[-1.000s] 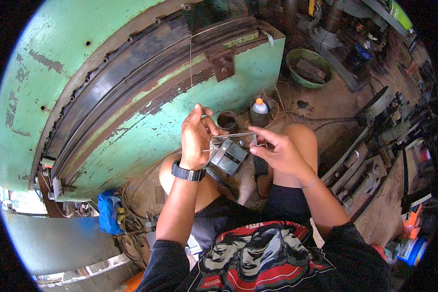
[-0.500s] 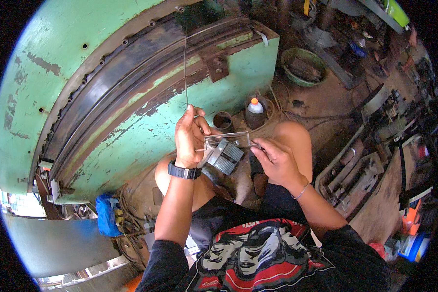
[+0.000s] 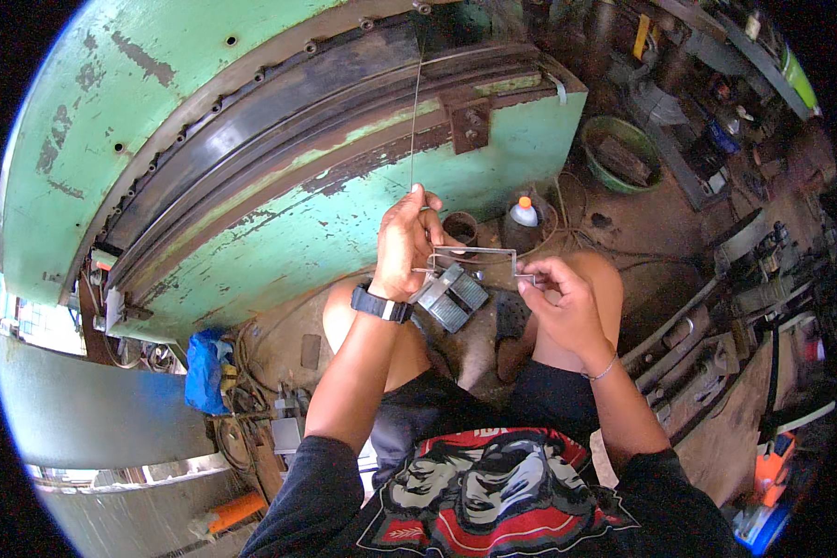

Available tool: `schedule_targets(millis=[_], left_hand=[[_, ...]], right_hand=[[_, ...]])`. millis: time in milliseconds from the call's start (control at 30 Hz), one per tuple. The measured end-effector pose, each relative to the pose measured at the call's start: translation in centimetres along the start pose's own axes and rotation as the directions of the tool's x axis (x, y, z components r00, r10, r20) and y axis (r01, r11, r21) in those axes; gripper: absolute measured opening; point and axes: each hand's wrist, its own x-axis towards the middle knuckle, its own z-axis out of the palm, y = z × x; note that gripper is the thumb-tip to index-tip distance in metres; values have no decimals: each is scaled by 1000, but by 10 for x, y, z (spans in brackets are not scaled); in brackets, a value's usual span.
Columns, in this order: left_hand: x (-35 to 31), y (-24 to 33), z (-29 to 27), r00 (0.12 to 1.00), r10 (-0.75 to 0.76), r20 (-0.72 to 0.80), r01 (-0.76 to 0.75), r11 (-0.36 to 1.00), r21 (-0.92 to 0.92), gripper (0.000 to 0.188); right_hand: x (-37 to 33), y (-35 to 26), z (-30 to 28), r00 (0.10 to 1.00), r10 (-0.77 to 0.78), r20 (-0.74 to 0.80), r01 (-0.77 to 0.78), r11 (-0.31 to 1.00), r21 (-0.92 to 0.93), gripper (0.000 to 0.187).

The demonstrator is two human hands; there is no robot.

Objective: The person sits on the floor and uses a metal ruler to measure a section of a large green machine. They repeatedly place the ruler against the machine's surface, adjust its position, and appear to mark or note measurements.

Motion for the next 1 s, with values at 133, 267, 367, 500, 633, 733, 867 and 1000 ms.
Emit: schedule_targets(millis=[133, 267, 367, 500, 633, 733, 867, 1000], left_hand=[[4, -4, -5, 1000, 20, 19, -20, 1000, 15, 40], [4, -6, -13, 999, 8, 44, -10, 999, 37, 41], [1, -6, -16, 998, -23, 60, 23, 1000, -1, 41], [0, -8, -8, 997, 47, 59, -45, 999, -24, 40], [-7, -11, -6, 998, 65, -5, -64, 997, 52, 43], [-22, -7, -2, 979, 139, -149, -93, 955, 283, 60], [-56, 7, -15, 812, 466, 352, -465, 150, 873, 67], [-79, 43, -5, 738, 275, 617, -523, -345, 779, 58]], right_hand=[[-3, 3, -3, 985, -157, 67, 165, 974, -153, 21], [0, 6, -5, 975, -202, 91, 209, 974, -87, 30], [8, -2, -7, 996, -42, 77, 34, 994, 107, 40], [22, -6, 2, 991, -51, 121, 35, 991, 132, 47], [33, 8, 3, 953, -74, 295, 102, 991, -82, 45], [32, 16, 8, 959, -170, 225, 208, 966, -155, 47], [30, 15, 0, 956, -160, 245, 202, 967, -157, 48], [30, 21, -7, 957, -145, 250, 173, 981, -93, 54]])
